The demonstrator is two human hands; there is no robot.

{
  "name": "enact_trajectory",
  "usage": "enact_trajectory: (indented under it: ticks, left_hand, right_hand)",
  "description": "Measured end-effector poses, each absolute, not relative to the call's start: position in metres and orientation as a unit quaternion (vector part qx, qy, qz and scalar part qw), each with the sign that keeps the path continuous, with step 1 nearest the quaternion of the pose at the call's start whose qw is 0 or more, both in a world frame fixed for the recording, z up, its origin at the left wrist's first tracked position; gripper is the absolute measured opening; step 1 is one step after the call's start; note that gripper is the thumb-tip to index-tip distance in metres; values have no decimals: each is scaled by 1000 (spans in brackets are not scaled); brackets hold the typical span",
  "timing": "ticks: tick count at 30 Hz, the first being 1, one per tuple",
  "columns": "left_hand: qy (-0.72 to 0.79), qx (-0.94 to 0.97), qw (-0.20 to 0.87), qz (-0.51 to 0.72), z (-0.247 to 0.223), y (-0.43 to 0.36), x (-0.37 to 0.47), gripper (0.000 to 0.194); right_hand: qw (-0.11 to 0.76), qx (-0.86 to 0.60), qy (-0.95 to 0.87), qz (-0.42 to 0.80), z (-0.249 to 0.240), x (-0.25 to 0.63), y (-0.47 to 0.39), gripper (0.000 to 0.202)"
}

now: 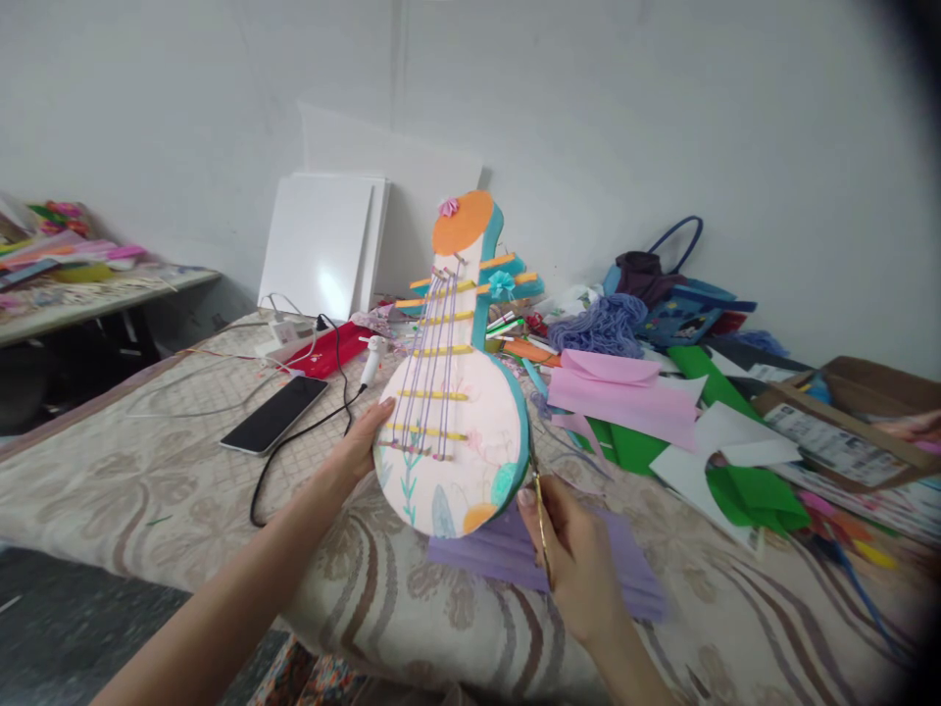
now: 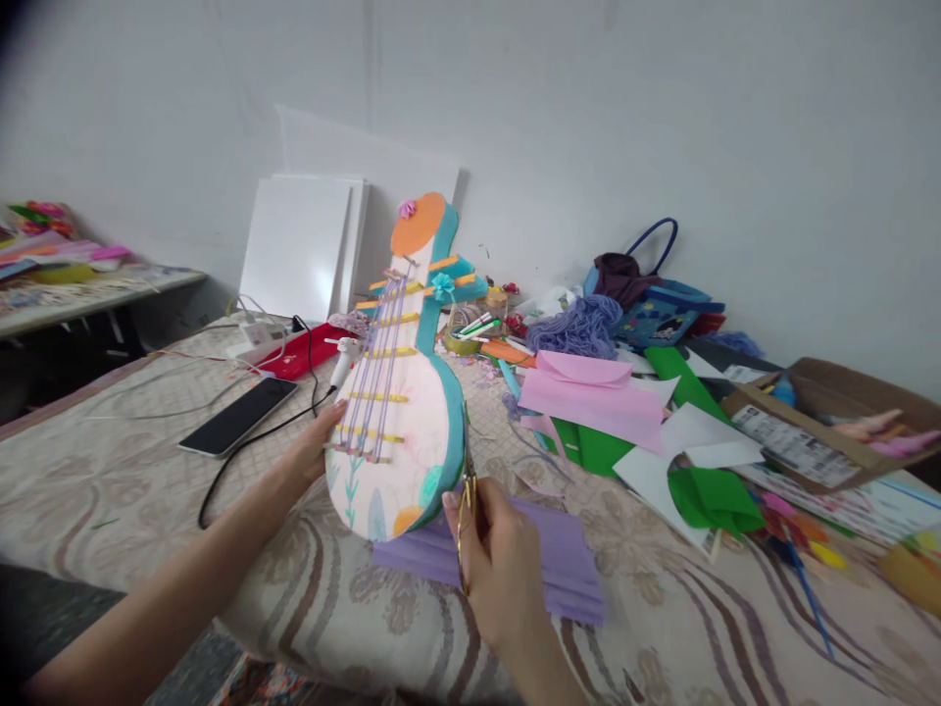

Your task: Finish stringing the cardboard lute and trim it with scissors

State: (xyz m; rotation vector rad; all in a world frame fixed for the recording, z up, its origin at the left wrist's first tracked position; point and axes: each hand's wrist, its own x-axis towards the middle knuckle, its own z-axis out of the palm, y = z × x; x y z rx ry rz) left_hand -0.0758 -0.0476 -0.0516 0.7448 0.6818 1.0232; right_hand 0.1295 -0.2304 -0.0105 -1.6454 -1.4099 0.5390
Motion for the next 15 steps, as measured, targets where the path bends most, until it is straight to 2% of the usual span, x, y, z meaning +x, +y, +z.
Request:
enact_trajectory:
  ticks: [10,15]
  left_hand:
    - [318,326,753,475,-54,-48,-76,27]
    - [302,336,759,468,-54,-47,-76,34]
  right_hand:
    - [447,-666,-558,212,-18,130,-230,39]
    - [503,-628,-514,297,-17,129,-228,42]
